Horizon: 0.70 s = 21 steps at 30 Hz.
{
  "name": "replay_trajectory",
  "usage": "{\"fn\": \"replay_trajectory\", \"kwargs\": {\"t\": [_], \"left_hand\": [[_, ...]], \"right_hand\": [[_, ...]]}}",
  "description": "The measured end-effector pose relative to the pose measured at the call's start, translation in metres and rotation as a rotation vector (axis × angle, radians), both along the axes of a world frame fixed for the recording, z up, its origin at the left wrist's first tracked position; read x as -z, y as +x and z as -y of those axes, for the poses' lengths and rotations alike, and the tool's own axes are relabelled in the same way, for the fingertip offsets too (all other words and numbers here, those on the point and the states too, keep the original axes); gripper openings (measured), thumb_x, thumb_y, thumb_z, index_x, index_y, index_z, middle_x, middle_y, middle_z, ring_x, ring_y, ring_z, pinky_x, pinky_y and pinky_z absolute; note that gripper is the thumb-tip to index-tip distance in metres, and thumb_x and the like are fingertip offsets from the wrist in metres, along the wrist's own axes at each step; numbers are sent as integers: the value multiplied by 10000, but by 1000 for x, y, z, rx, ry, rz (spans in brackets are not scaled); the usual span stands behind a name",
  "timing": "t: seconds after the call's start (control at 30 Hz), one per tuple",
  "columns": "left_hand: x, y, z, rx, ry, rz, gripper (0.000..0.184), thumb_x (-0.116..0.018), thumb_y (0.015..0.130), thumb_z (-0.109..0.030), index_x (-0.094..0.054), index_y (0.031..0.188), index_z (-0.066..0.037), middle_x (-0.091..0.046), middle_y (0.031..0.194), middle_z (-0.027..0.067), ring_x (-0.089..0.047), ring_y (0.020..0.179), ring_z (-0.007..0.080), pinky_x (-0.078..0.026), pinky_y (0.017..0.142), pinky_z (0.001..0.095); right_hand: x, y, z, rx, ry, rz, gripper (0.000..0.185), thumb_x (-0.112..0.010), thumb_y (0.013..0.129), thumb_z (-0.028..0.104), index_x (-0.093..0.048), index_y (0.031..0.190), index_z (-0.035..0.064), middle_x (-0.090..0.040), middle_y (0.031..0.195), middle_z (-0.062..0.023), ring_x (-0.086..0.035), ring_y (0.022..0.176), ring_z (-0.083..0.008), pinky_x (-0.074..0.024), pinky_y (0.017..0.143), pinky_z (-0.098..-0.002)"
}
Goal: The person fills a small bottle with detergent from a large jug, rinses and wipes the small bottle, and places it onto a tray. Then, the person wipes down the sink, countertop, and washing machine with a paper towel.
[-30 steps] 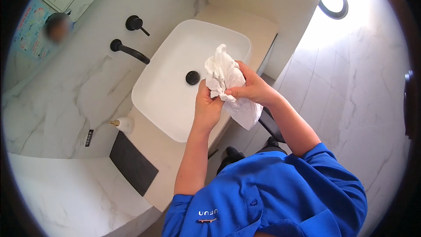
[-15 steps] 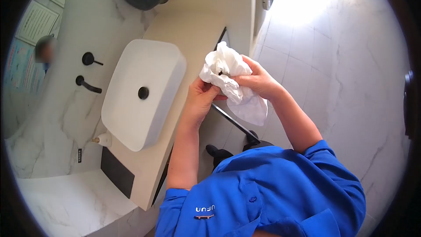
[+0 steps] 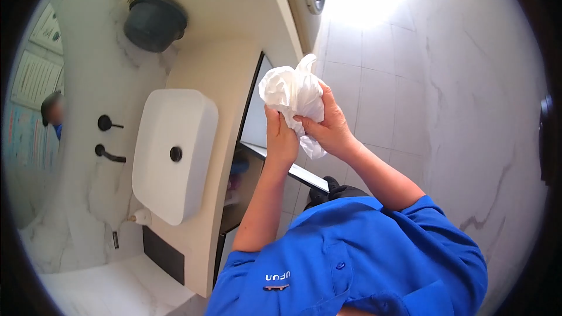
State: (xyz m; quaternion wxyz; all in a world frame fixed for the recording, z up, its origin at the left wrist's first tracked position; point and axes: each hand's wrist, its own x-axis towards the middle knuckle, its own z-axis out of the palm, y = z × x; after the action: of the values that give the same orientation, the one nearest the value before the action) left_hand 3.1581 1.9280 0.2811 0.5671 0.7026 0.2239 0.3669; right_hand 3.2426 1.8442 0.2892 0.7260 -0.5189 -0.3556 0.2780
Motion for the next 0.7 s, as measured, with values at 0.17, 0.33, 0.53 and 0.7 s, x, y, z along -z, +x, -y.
{"fn": "replay_trajectory", "kwargs": {"t": [0.17, 0.33, 0.53, 0.7], "left_hand": [[-4, 5, 2, 98, -133, -52, 499, -233, 994, -378, -313, 1343, -31, -445, 1233, 106, -515, 1023, 211, -434, 868, 330], [-14, -1, 19, -117, 381, -474, 396, -321, 958, -259, -387, 1304, -78, -555, 1118, 237, -535, 1024, 408, -424, 851, 444], [-41, 59, 1, -182, 159, -466, 379, -296, 956, -281, -542, 1085, -23, -611, 828, 257, -576, 798, 448, -430, 689, 500], [-48, 173, 10, -287, 103, -313, 428, -296, 973, -364, -542, 962, -14, -613, 812, 241, -583, 801, 432, -440, 688, 463]], "right_hand": [[7, 6, -1, 221, 7, 228, 565, -663, 767, 17, -388, 1260, 47, -607, 1023, -142, -585, 973, -195, -480, 823, -330], [15, 22, 5, 206, -74, 221, 591, -675, 727, 35, -415, 1258, 38, -600, 1066, -163, -590, 988, -241, -460, 850, -341], [-22, 93, 1, 15, -1, 252, 589, -728, 717, 61, -438, 1229, 26, -582, 1075, -107, -545, 1013, -173, -437, 884, -329], [-36, 199, -11, 116, 143, 154, 468, -695, 770, 72, -462, 1173, 33, -605, 1001, -95, -578, 922, -153, -480, 795, -296]]}}
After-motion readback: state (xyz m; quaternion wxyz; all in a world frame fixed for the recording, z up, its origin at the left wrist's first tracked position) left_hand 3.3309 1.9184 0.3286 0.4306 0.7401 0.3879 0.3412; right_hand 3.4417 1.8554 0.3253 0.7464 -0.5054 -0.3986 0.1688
